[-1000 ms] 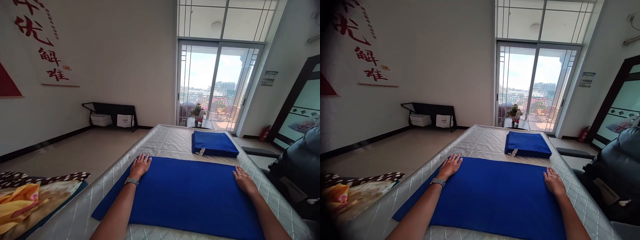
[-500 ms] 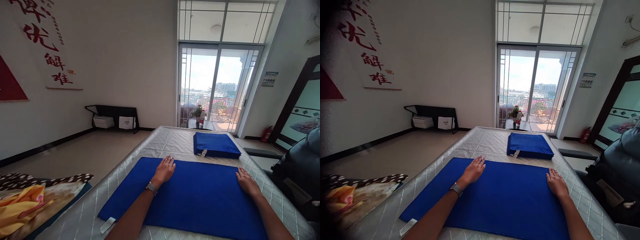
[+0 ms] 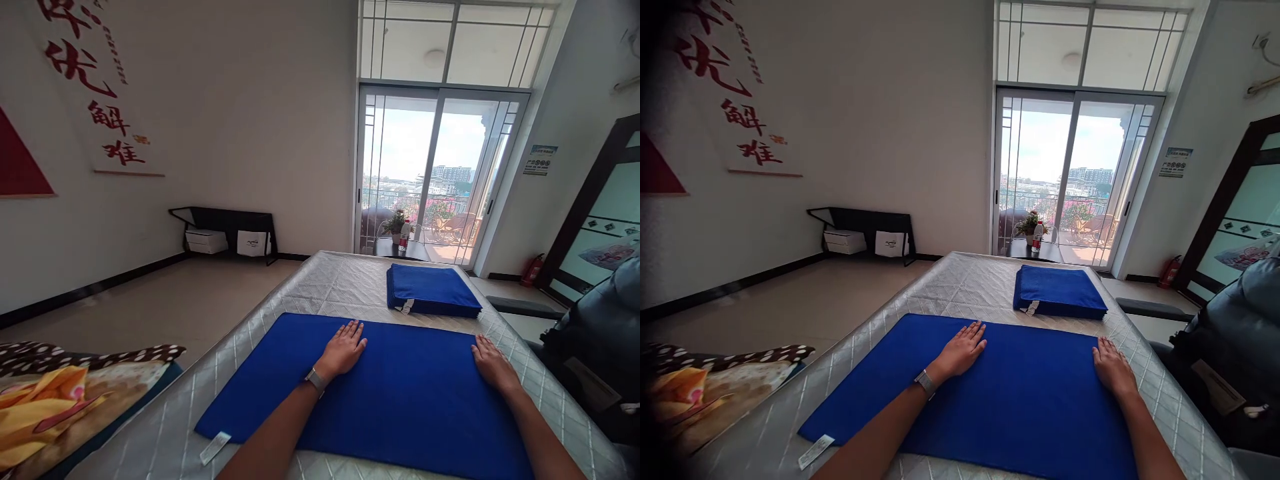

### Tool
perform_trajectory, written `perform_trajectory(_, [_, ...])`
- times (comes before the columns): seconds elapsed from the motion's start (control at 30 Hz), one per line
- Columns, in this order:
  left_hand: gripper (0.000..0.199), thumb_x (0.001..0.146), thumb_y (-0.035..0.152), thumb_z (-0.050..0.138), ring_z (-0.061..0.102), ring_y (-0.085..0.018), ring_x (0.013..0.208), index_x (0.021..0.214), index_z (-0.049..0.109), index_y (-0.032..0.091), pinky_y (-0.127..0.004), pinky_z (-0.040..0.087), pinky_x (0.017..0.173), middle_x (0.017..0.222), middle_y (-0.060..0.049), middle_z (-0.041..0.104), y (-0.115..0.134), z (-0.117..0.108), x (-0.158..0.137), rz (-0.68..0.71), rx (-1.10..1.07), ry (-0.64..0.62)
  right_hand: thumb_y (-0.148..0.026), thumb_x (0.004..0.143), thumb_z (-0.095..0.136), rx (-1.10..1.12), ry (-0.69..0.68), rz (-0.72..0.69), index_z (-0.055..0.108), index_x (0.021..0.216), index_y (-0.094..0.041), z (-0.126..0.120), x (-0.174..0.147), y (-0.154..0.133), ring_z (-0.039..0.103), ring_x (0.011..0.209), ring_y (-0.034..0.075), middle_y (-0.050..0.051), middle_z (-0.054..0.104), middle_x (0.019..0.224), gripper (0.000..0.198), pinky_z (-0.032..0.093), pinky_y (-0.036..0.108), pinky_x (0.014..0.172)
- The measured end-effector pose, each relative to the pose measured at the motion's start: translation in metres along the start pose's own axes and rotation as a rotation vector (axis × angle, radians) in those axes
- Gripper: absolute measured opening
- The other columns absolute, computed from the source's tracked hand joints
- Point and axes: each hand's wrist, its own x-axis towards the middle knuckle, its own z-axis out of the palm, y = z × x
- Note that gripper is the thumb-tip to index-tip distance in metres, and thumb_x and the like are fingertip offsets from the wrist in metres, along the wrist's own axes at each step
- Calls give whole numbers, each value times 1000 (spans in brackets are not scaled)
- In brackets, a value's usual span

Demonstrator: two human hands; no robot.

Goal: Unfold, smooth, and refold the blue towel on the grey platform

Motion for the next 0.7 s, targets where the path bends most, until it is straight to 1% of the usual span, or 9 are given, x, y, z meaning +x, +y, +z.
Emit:
perform_trajectory(0.17, [60,102,42,23,26,-24,149,152,36,10,-42,19,121,159,-15,32,-62,-8,-2,-241,66,21,-36,97,16,-17,-17,11,33,152,-6,-2,-1,-2,24,149,24,11,30,160,66,24,48,121])
perform_trajectory(0.27, [60,102,42,23,24,-24,150,152,36,13,-42,18,121,160,-13,32,-97,-10,-9,-395,104,38,-37,96,16,-12,-10,10,34,152,-5,-5,-2,-4,25,149,25,12,32,160,67,24,47,121])
perform_trajectory(0.33, [60,102,44,22,24,-24,150,152,37,15,-43,19,120,160,-12,32,-114,-10,-12,-486,111,62,-37,96,17,-3,-5,14,36,151,-4,-6,-2,-4,27,148,26,13,34,159,67,26,48,120])
perform_trajectory(0.4, [61,102,46,23,24,-25,150,152,36,15,-44,20,120,160,-13,32,-125,-8,-13,-544,117,84,-37,96,17,4,2,15,36,151,-5,-6,-2,-4,27,148,26,13,35,158,67,26,48,120])
perform_trajectory(0.47, [62,101,46,24,25,-25,149,152,36,14,-45,20,120,160,-14,33,-131,-4,-13,-568,130,97,-38,95,16,4,9,16,37,151,-6,-5,-2,-4,27,148,25,12,35,159,67,26,48,120])
perform_trajectory(0.7, [61,100,46,26,27,-28,149,152,38,16,-47,21,119,158,-13,37,-133,3,-13,-540,142,142,-38,96,15,-24,-12,5,34,152,-5,-1,0,-1,26,148,25,12,33,159,68,25,47,121])
